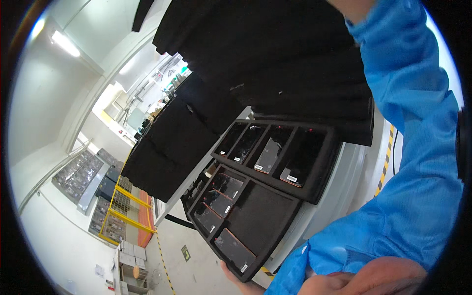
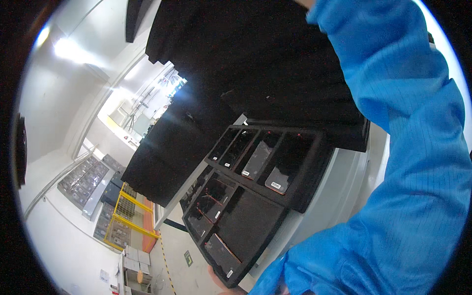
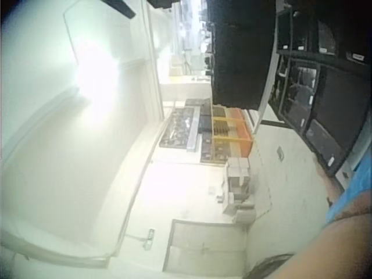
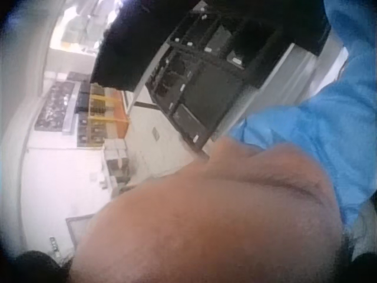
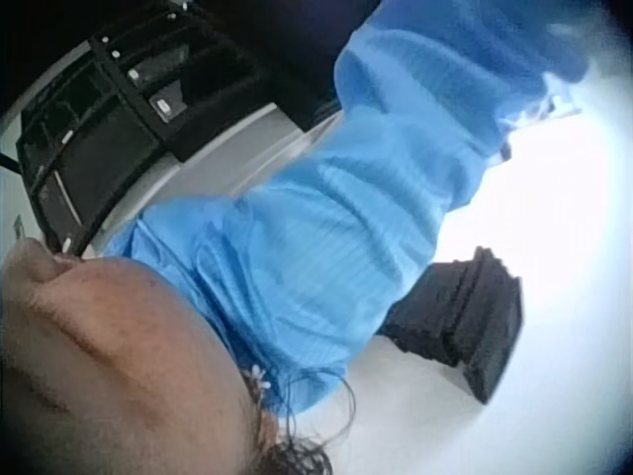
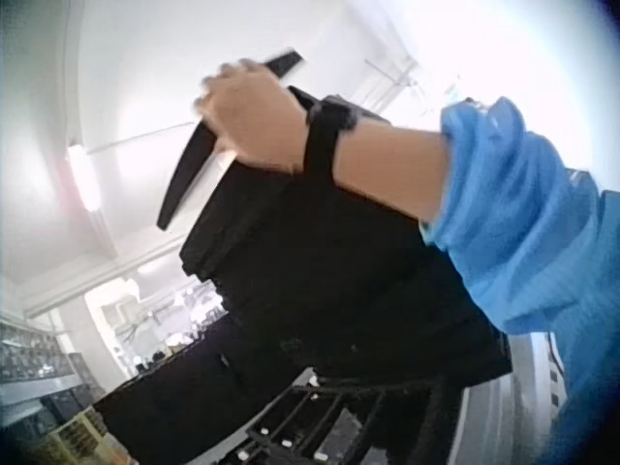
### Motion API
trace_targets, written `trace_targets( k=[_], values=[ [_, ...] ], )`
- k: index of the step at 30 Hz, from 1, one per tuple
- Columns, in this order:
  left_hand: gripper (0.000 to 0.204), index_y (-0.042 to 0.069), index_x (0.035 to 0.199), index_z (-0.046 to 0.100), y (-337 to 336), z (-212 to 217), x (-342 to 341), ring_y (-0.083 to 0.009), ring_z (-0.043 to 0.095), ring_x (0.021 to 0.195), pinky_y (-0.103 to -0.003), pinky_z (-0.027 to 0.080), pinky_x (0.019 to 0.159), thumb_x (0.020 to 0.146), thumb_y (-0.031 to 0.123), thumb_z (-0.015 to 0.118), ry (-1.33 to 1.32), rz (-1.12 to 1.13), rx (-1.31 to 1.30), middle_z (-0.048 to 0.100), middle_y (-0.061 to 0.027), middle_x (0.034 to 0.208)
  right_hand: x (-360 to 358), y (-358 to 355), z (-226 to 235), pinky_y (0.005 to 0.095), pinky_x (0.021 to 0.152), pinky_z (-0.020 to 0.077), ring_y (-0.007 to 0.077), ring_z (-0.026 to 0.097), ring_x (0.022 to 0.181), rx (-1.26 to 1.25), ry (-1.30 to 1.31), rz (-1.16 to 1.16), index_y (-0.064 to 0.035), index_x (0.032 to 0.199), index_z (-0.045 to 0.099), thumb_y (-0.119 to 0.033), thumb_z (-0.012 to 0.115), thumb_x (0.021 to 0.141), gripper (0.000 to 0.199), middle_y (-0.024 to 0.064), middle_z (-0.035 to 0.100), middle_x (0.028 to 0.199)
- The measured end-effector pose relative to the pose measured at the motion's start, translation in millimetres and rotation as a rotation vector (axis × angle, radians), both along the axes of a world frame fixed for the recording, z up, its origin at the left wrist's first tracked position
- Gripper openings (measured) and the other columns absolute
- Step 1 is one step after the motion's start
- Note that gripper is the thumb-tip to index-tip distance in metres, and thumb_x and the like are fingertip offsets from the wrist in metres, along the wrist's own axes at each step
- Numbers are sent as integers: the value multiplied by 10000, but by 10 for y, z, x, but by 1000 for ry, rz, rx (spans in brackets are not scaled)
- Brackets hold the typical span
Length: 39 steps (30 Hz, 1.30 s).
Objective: Sorting and organizing small rectangular electronic parts or screen assemblies into foam trays.
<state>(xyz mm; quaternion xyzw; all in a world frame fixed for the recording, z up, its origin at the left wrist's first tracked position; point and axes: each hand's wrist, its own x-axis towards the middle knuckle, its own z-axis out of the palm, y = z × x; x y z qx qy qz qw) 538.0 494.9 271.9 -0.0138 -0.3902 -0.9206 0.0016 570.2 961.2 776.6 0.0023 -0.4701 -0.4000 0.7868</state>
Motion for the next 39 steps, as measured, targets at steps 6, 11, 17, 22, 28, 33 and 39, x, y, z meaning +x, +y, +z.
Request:
trace_targets(
  k=[6,11,17,22,28,33,39],
  values=[
    [491,15,1127,437,-95,27,67,-246,484,967,-364,384,829,809,388,416,113,77,-115,483,-127,1107,241,-1010,-1248,258,625,373,150,498,688,-31,-647,-119,24,994,523,-231,533,707,383,79,535,803],
    [466,20,1111,450,-118,80,97,-248,492,955,-367,394,818,811,374,424,49,96,-151,498,-127,1081,31,-938,-2713,255,555,343,147,478,613,-53,-1166,219,17,866,549,-178,487,685,273,45,498,678],
    [478,7,1102,449,22,225,84,-254,505,937,-361,407,805,802,379,434,58,89,-180,501,-137,1071,149,-801,-3449,264,548,368,154,518,588,-446,-1460,350,39,982,511,-162,492,682,361,56,513,667],
    [404,-14,1048,478,-115,117,67,-247,526,887,-345,425,770,811,307,413,47,16,-102,534,-129,1013,183,-1096,-3441,275,554,370,162,522,585,-497,-1402,192,38,987,503,-168,494,682,368,58,514,657],
    [396,7,1013,494,164,357,159,-232,506,892,-346,390,800,811,336,408,52,-54,-101,536,-110,989,58,-1287,-3462,304,603,373,184,531,616,-700,-1376,39,12,932,495,-207,558,654,359,56,515,670],
    [516,-8,1217,233,-61,149,-44,-235,306,1111,-327,252,925,808,245,420,122,224,-616,319,-145,1178,108,-1552,-3471,339,747,356,225,486,876,-806,-1202,-54,-15,1078,449,-271,662,617,569,116,485,949],
    [530,-31,1182,300,-769,714,-801,-266,350,1086,-352,260,922,752,183,525,752,155,-1116,370,-157,1131,228,-2636,-3632,358,866,367,323,438,1015,-1004,-1717,576,79,1109,404,-390,564,730,624,211,435,1093]
  ],
)
